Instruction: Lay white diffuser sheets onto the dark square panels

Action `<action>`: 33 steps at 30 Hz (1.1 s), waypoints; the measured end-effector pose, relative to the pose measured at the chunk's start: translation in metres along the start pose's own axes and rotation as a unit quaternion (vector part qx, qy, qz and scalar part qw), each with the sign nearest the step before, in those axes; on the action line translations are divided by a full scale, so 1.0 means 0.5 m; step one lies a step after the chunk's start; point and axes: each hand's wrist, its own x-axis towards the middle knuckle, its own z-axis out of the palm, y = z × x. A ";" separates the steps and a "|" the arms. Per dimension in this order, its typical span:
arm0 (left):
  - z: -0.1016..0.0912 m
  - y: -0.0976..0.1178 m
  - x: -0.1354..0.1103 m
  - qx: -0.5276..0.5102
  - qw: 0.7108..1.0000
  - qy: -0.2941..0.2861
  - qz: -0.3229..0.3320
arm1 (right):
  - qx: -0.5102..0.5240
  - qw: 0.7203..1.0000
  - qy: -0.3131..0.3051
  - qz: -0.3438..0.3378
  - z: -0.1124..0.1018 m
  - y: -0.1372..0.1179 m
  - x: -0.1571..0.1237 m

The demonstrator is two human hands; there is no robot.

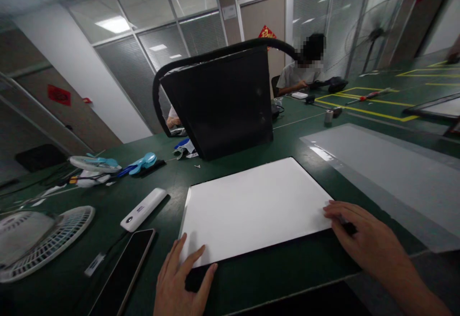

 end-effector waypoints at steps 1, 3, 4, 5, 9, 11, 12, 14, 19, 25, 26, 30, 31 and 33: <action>0.001 -0.002 0.000 -0.005 1.000 -0.002 0.005 | 0.001 1.000 0.004 -0.002 -0.002 -0.002 0.001; 0.003 -0.007 0.000 -0.009 1.000 -0.002 0.011 | 0.003 1.000 0.008 -0.009 -0.008 -0.006 0.003; 0.005 -0.010 0.000 -0.009 1.000 -0.003 0.012 | 0.003 1.000 0.010 -0.012 -0.011 -0.008 0.005; 0.007 -0.013 0.000 -0.011 1.000 -0.004 0.013 | 0.003 1.000 0.011 -0.017 -0.014 -0.011 0.007; 0.011 -0.019 0.003 -0.027 0.999 -0.013 0.016 | 0.005 0.999 0.021 -0.028 -0.025 -0.026 0.014; 0.009 -0.010 0.007 -0.036 0.999 -0.006 0.015 | 0.006 0.999 0.032 -0.024 -0.029 -0.032 0.016; 0.006 -0.003 0.009 -0.041 0.999 0.002 0.013 | 0.006 0.999 0.039 -0.020 -0.031 -0.033 0.016; 0.000 0.015 0.013 -0.051 0.999 0.018 0.004 | 0.007 0.998 0.054 -0.009 -0.033 -0.035 0.016; -0.014 0.053 0.018 -0.067 0.997 0.018 -0.034 | 0.019 0.996 0.091 0.002 -0.035 -0.040 0.011; -0.027 0.074 0.018 -0.067 0.994 -0.006 -0.082 | 0.012 0.994 0.105 0.000 -0.078 -0.021 0.003; -0.029 0.077 0.018 -0.064 0.994 -0.009 -0.089 | -0.002 0.995 0.102 0.005 -0.094 -0.004 -0.003; -0.035 0.081 0.020 -0.051 0.993 -0.012 -0.108 | -0.087 0.993 0.071 0.028 -0.170 0.116 -0.049; -0.034 0.080 0.020 -0.053 0.993 -0.012 -0.103 | -0.105 0.993 0.047 0.030 -0.188 0.153 -0.066; -0.032 0.077 0.021 -0.061 0.994 -0.008 -0.089 | -0.119 0.993 0.006 0.016 -0.219 0.220 -0.101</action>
